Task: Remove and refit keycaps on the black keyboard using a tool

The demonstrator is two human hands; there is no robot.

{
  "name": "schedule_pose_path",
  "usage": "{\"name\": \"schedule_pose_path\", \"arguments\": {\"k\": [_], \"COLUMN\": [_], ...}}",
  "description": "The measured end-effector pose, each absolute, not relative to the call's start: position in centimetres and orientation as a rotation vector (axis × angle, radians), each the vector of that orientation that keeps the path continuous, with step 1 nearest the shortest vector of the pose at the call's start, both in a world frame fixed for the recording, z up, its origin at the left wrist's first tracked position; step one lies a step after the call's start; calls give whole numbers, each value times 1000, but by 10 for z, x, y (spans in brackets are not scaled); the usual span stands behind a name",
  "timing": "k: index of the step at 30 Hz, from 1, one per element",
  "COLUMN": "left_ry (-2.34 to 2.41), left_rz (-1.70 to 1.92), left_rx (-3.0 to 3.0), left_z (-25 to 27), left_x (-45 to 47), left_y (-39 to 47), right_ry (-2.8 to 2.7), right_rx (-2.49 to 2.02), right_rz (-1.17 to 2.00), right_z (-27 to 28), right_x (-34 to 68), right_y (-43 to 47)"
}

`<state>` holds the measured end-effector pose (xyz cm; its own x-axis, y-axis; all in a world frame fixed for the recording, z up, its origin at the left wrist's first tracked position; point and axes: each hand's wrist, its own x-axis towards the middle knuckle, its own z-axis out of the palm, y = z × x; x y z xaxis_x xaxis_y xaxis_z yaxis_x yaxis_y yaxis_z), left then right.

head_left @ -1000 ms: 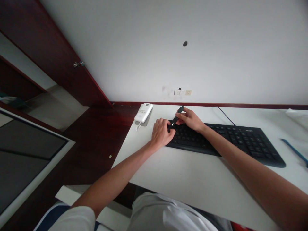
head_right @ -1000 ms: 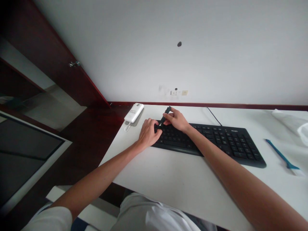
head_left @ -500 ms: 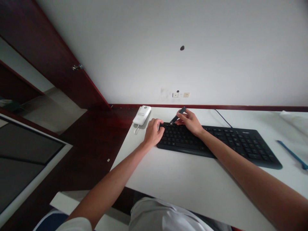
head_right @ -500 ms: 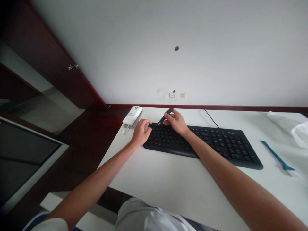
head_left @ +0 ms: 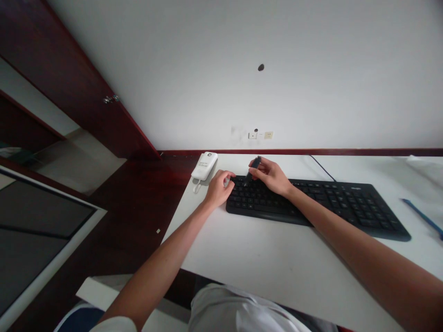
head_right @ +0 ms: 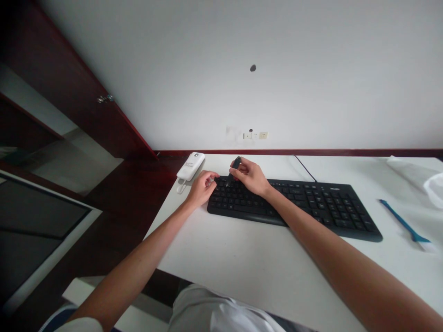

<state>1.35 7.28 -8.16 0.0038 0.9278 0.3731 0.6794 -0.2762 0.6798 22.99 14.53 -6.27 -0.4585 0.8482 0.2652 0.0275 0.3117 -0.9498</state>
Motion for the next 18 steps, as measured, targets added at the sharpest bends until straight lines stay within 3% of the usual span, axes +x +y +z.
{"name": "schedule_pose_path", "arguments": {"k": [9,18], "left_ry": [1634,1614], "left_rz": [1164,1158], "left_rx": [2018,2044], "left_z": [-80,-80], "left_x": [14,14], "left_y": [71,72], "right_ry": [-2159,-2369], "right_rx": [-754,-687], "right_rz": [848,664], "right_z": [-38,-28], "right_x": [234,232], "right_y": [125,117]}}
